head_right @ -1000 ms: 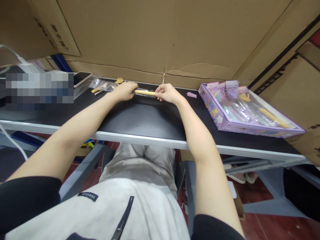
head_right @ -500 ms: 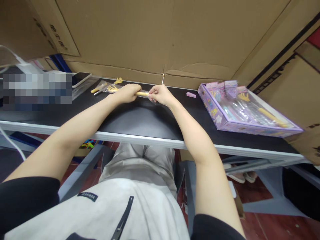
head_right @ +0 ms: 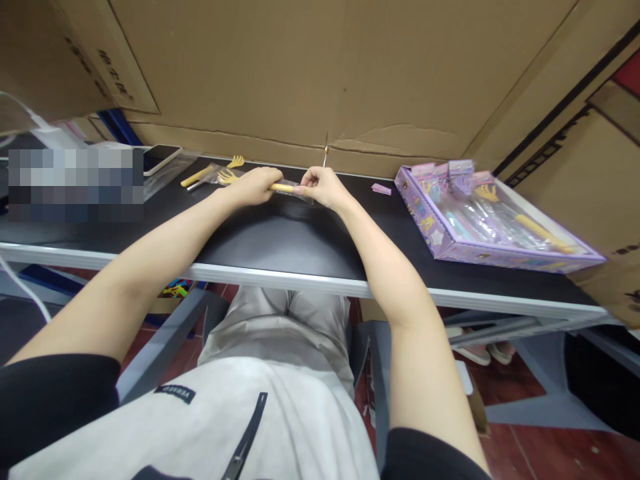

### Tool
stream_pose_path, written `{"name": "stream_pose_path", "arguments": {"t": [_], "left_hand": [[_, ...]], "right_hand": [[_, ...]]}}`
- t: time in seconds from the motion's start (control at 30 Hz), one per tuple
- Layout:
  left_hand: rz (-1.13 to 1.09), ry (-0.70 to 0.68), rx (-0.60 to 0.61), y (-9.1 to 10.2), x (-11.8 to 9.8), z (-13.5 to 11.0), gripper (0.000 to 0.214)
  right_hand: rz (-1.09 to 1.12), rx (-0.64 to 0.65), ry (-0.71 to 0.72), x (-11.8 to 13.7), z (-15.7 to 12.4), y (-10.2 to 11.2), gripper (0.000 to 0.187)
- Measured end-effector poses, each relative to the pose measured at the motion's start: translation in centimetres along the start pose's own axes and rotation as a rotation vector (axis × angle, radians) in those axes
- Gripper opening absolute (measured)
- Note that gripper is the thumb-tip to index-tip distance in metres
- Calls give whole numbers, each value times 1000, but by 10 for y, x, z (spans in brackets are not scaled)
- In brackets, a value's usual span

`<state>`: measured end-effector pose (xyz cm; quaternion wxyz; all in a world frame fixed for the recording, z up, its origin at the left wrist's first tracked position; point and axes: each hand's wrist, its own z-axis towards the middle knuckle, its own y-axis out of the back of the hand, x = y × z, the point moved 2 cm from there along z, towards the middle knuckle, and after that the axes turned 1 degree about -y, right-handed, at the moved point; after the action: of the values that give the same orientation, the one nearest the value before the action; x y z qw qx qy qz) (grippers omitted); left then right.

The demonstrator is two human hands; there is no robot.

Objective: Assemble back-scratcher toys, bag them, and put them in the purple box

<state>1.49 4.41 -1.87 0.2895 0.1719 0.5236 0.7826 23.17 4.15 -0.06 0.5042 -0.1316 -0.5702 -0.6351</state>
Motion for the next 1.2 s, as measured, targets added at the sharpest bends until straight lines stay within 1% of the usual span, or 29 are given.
{"name": "stream_pose_path", "arguments": {"t": [0.17, 0.23, 0.3, 0.43, 0.57, 0.67, 0.8, 0.9, 0.97, 1.07, 1.13, 1.2], "left_hand": [[-7, -51, 6, 0, -4, 0, 30], [-1, -72, 5, -1, -4, 0, 32], [10, -87, 6, -3, -5, 0, 32], [17, -104, 9, -6, -3, 1, 33], [57, -125, 11, -10, -4, 2, 36], [116, -105, -8, -10, -9, 1, 34], [155, -6, -27, -7, -21, -2, 35], [125, 49, -16, -6, -25, -3, 39], [61, 39, 18, -7, -24, -2, 39], [-63, -20, 44, -9, -18, -2, 37], [-126, -52, 35, -8, -16, -1, 35], [-174, -66, 38, -4, -16, -2, 36]], "right_hand": [[-97, -65, 77, -10, 6, 6, 59], [-114, -67, 116, -12, 6, 6, 63], [-114, -38, 150, -14, 6, 4, 67], [-90, 68, 208, -16, 5, -3, 73], [-81, 152, 248, -12, 1, -10, 76], [-122, 180, 277, -6, -4, -14, 70], [-234, 204, 373, 7, -12, -20, 50], [-306, 208, 429, 19, -19, -24, 36], [-355, 207, 410, 27, -22, -26, 28], [-422, 221, 340, 36, -26, -27, 19], [-438, 233, 314, 38, -27, -28, 16], [-432, 245, 309, 38, -27, -28, 17]]}}
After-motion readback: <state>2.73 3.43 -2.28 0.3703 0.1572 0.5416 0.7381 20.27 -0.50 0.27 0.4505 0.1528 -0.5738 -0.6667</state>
